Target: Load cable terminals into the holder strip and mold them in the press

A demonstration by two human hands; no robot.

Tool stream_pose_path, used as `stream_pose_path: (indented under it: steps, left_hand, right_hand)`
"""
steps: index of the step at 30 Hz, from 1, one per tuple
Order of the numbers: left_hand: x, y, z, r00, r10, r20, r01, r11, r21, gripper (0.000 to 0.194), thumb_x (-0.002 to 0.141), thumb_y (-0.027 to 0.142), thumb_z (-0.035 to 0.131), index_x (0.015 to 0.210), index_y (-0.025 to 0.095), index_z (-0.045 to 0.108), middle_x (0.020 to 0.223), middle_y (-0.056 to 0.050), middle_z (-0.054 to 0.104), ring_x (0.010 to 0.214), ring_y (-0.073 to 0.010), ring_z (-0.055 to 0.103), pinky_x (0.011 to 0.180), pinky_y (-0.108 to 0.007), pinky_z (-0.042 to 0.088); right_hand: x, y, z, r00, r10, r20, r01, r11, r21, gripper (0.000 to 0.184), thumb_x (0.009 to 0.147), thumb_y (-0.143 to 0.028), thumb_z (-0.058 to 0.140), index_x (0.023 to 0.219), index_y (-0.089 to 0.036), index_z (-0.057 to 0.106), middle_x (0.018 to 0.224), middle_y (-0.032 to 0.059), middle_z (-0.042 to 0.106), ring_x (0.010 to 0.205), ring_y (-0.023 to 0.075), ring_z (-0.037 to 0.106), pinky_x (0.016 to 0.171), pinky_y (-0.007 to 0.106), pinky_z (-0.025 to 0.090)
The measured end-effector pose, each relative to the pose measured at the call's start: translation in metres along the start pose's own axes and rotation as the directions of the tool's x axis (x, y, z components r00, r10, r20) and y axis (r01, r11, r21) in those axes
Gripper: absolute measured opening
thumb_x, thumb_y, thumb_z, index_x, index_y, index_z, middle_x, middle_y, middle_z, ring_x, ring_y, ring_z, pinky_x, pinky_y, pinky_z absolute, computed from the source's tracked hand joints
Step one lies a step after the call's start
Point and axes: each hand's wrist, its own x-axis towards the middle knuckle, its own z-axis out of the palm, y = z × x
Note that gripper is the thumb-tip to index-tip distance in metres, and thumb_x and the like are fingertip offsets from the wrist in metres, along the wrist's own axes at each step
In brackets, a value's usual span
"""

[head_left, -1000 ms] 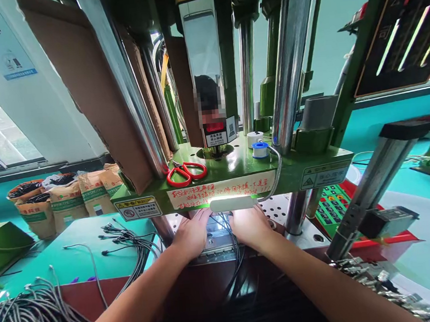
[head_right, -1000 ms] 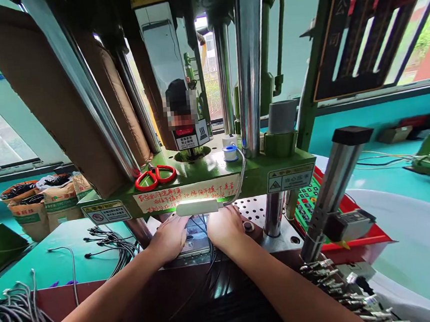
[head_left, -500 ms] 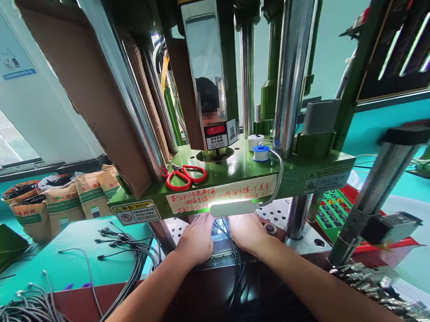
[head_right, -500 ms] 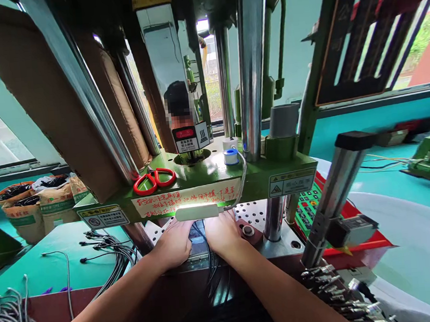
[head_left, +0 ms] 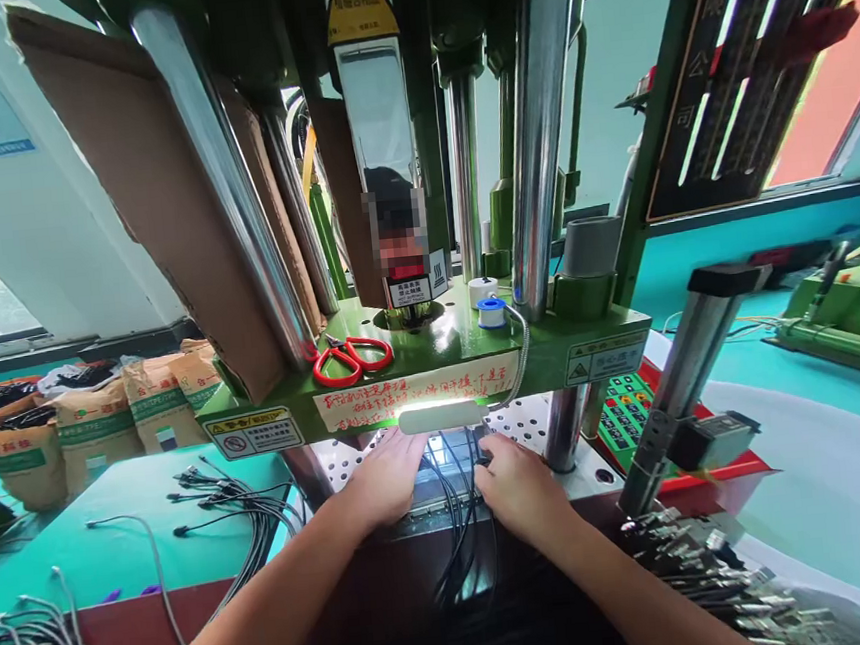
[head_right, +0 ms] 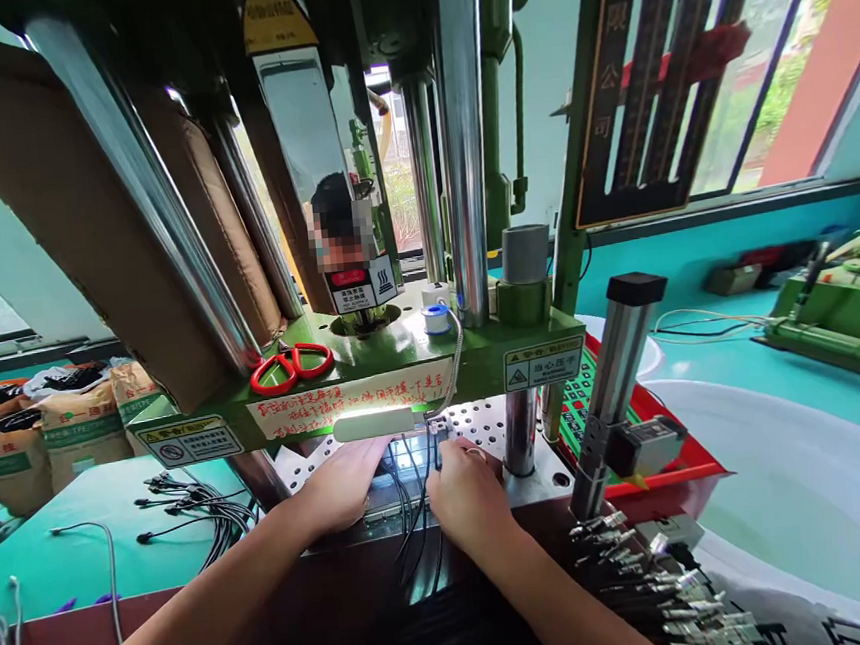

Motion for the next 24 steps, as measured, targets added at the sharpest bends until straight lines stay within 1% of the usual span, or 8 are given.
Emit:
stream_pose_path:
  steps: [3,6,8,10,13,15,19,24]
  left_hand:
    - [0.006,0.001,-0.008,1.000,-0.010,0.016,0.010,1.000,-0.019,0.056,0.074,0.006,0.043,0.126,0.022,0.052,0.128,-0.008,0.061,0.116,-0.0237,0.056,0.099,-0.036,0.043]
    - [0.014,0.006,-0.012,0.999,-0.038,-0.002,0.038,0.999,-0.037,0.038,0.086,0.016,0.034,0.111,0.022,0.061,0.114,-0.008,0.067,0.103,-0.0238,0.062,0.091,-0.036,0.047]
    - [0.016,0.010,-0.010,0.999,-0.042,-0.020,0.041,0.998,-0.044,0.038,0.092,0.026,0.028,0.110,0.021,0.061,0.113,-0.009,0.067,0.103,-0.0252,0.062,0.092,-0.038,0.047]
    - [0.017,0.013,-0.006,0.999,-0.032,-0.031,0.030,0.999,-0.043,0.038,0.093,0.030,0.029,0.114,0.020,0.059,0.118,-0.010,0.065,0.108,-0.0264,0.060,0.095,-0.040,0.045]
    - [0.015,0.014,-0.001,0.999,-0.017,-0.037,0.016,0.999,-0.033,0.037,0.091,0.026,0.033,0.118,0.018,0.057,0.122,-0.011,0.063,0.112,-0.0264,0.058,0.099,-0.040,0.042]
    - [0.013,0.014,0.000,0.999,-0.011,-0.035,0.010,1.000,-0.027,0.036,0.090,0.025,0.035,0.116,0.018,0.057,0.121,-0.011,0.063,0.111,-0.0260,0.058,0.099,-0.039,0.042]
    - [0.012,0.013,0.001,0.999,-0.016,-0.039,0.015,1.000,-0.018,0.035,0.089,0.023,0.035,0.114,0.018,0.059,0.120,-0.010,0.063,0.110,-0.0255,0.057,0.099,-0.038,0.042]
    - [0.012,0.014,0.001,0.999,-0.018,-0.044,0.018,1.000,-0.007,0.034,0.088,0.022,0.036,0.112,0.017,0.059,0.118,-0.011,0.064,0.110,-0.0259,0.057,0.097,-0.038,0.043]
  right_hand:
    - [-0.004,0.000,-0.006,1.000,-0.007,-0.028,0.007,1.000,0.003,0.021,0.084,-0.014,0.044,0.093,-0.015,0.062,0.088,0.0097,0.071,0.088,0.0213,0.064,0.069,0.025,0.039]
    - [0.000,-0.002,-0.012,0.995,-0.038,-0.089,0.038,0.999,-0.006,0.025,0.088,-0.013,0.039,0.093,-0.017,0.063,0.088,0.0084,0.071,0.086,0.0201,0.064,0.068,0.025,0.038]
    - [0.010,-0.006,-0.013,0.993,-0.077,-0.094,0.076,0.997,-0.013,0.028,0.089,-0.013,0.038,0.094,-0.018,0.065,0.089,0.0084,0.072,0.085,0.0200,0.065,0.070,0.025,0.039]
    - [0.022,-0.011,-0.010,0.992,-0.105,-0.070,0.104,0.994,-0.018,0.027,0.089,-0.016,0.041,0.093,-0.018,0.068,0.091,0.0096,0.072,0.087,0.0206,0.066,0.071,0.026,0.040]
    - [0.037,-0.017,-0.003,0.994,-0.106,-0.039,0.105,0.994,-0.025,0.026,0.087,-0.019,0.045,0.094,-0.016,0.071,0.092,0.0127,0.072,0.090,0.0221,0.066,0.076,0.026,0.042]
    - [0.041,-0.019,0.001,0.994,-0.102,-0.024,0.101,0.994,-0.032,0.028,0.087,-0.019,0.045,0.095,-0.014,0.071,0.091,0.0136,0.073,0.090,0.0223,0.066,0.080,0.027,0.043]
    - [0.040,-0.018,0.004,0.995,-0.103,-0.006,0.103,0.994,-0.045,0.031,0.088,-0.019,0.043,0.097,-0.013,0.071,0.090,0.0142,0.073,0.086,0.0223,0.067,0.082,0.028,0.044]
    - [0.039,-0.019,0.006,0.994,-0.105,-0.010,0.104,0.993,-0.056,0.033,0.088,-0.017,0.041,0.098,-0.012,0.072,0.091,0.0159,0.073,0.095,0.0253,0.066,0.081,0.029,0.044]
